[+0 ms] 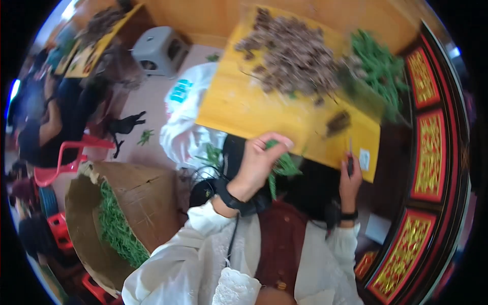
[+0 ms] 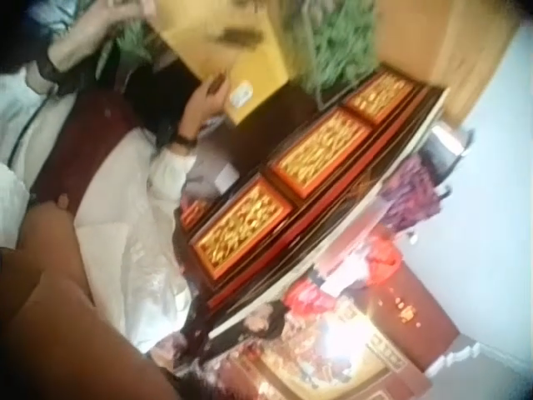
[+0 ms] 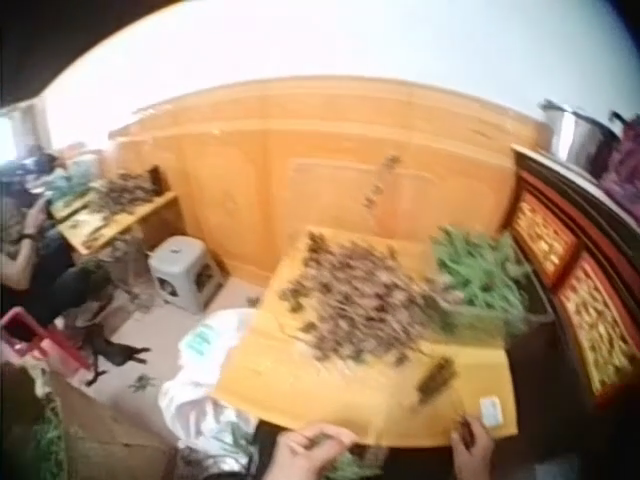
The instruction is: Trimming green plastic leaves and wiring brown decorative pods to assemble artificial plants.
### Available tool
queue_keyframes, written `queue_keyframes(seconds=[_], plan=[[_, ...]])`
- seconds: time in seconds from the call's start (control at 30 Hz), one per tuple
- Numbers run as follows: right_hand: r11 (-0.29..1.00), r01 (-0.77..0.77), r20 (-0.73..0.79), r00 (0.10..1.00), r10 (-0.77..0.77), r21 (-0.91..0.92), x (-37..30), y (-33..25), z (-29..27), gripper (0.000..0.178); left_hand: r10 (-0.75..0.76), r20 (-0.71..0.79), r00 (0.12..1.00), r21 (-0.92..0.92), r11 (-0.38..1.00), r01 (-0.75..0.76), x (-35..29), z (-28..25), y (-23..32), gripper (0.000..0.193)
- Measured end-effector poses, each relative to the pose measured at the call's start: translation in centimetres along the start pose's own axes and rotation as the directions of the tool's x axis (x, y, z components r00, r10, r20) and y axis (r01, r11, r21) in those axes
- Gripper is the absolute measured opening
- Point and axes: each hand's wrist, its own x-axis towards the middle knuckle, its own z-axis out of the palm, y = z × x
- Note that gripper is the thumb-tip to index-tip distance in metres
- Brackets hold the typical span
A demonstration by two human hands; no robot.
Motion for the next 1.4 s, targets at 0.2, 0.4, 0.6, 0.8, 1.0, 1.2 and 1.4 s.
queue_keyframes(seconds=[0.2,0.4,0.6,0.8,1.0,1.2,1.4], plan=[[0.997,-0.069,0.05,0.996,0.07,-0.022,0.5,-0.4,-0.2,0.026,-0.001,-0.058,0.998,-0.276,0.961,-0.015,0.9,-3.5,1.1,0.008],[0.996,-0.014,0.079,0.997,0.021,-0.091,1.2,0.8,0.1,0.029,-0.035,-0.159,0.987,-0.416,0.908,-0.035,1.2,-5.3,2.9,0.007],[0.969,-0.072,0.081,0.992,0.093,-0.236,1.4,-1.1,0.5,0.034,-0.069,-0.24,0.968,-0.319,0.948,-0.011,0.8,-6.1,3.6,0.011],[0.958,-0.099,0.102,0.986,0.131,-0.268,1.7,-1.2,0.5,0.032,0.014,-0.279,0.96,-0.335,0.936,-0.111,-0.1,-6.2,4.2,0.01],[0.979,-0.035,0.122,0.991,0.06,-0.201,1.3,-1.1,0.5,0.03,0.041,-0.236,0.971,-0.271,0.957,-0.106,-0.6,-4.4,4.6,0.007],[0.99,-0.053,0.138,0.988,0.071,-0.133,0.6,-0.6,-0.7,0.035,0.056,-0.193,0.98,0.002,0.998,-0.057,-1.2,-1.8,4.4,0.005],[0.997,-0.057,0.147,0.988,0.049,0.055,0.6,0.6,-1.1,0.036,0.101,-0.104,0.989,0.298,0.952,-0.066,0.0,-0.9,3.2,0.005]])
